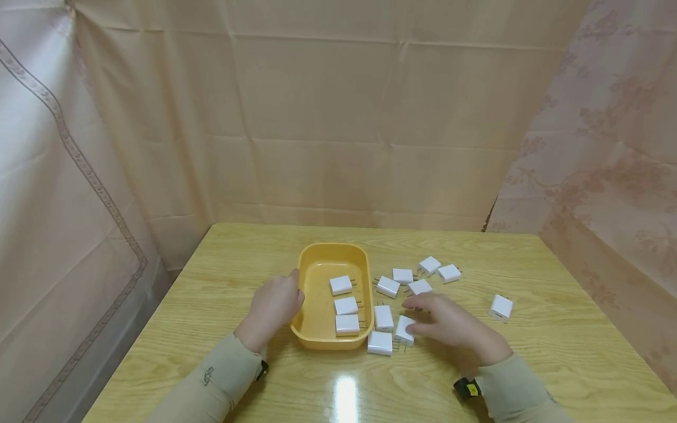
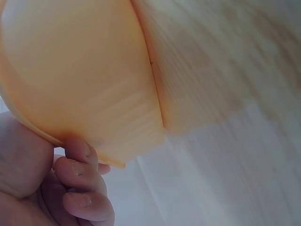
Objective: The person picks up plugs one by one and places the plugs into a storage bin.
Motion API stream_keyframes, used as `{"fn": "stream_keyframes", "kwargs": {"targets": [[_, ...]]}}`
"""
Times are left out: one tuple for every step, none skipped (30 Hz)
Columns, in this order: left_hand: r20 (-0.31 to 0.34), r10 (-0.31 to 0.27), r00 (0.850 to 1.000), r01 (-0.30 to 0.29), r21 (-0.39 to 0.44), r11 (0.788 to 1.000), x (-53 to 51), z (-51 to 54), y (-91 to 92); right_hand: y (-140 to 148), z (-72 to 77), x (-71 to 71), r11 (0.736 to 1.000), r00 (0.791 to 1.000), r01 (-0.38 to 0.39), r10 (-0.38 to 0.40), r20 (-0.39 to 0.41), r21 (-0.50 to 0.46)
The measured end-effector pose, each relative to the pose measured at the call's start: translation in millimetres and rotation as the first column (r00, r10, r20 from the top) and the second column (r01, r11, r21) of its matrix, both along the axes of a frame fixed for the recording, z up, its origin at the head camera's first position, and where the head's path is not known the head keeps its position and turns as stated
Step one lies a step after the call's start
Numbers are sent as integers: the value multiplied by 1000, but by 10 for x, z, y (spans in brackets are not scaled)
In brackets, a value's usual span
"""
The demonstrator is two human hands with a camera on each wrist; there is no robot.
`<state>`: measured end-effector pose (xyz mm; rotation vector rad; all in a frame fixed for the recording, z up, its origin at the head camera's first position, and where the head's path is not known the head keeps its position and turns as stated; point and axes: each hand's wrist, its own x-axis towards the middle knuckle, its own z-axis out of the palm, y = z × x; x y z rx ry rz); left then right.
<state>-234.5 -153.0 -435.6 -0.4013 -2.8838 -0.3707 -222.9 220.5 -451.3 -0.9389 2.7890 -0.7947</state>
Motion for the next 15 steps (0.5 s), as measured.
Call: {"fn": "stream_keyframes", "kwargs": {"targets": [[3, 2, 1000, -2, 0, 1000, 1, 1, 1, -4, -2, -1, 1000, 1000, -2, 2, 0, 0], [7, 4, 1000, -4, 0, 1000, -2, 1, 2, -7, -4, -2, 1000, 1000, -3, 3, -1, 1], [12, 7, 1000, -7, -1, 1000, -1, 3, 3, -12, -4, -3, 1000, 1000, -5, 5, 1, -1], [16, 9, 1000, -9, 0, 1000, -1, 4, 4, -15, -5, -4, 1000, 1000, -7, 7, -1, -2], [20, 11, 1000, -11, -1, 1000, -1, 6, 6, -18, -8, -5, 1000, 1000, -8, 8, -2, -2], [24, 13, 1000, -13, -1, 1000, 0, 9, 7, -20, -14, -6, 1000, 1000, -11, 11, -3, -3], [27, 15, 1000, -15, -3, 1000, 0, 12, 8, -22, -18, -7, 1000, 1000, -15, 15, -5, -4], [28, 15, 1000, -15, -4, 1000, 0, 13, 9, -23, -22, -7, 1000, 1000, -18, 18, -7, -5], [32, 16, 999, -16, -5, 1000, 1, 19, 11, -24, -27, -5, 1000, 1000, -23, 23, -6, -10], [34, 17, 999, -17, -4, 1000, 2, 22, 12, -26, -31, -3, 1000, 1000, -27, 27, -5, -12], [37, 18, 999, -18, -5, 1000, 3, 25, 13, -28, -32, 0, 999, 1000, -31, 31, 0, -17], [39, 18, 999, -18, -4, 1000, 4, 28, 14, -29, -33, 3, 999, 999, -33, 33, 6, -21], [39, 19, 999, -19, -3, 1000, 6, 29, 15, -30, -32, 6, 999, 999, -33, 33, 9, -21], [39, 19, 999, -19, -2, 1000, 6, 28, 15, -31, -31, 9, 999, 999, -34, 34, 16, -23], [41, 20, 999, -20, -1, 1000, 6, 28, 14, -33, -29, 12, 999, 999, -34, 34, 22, -25]]}}
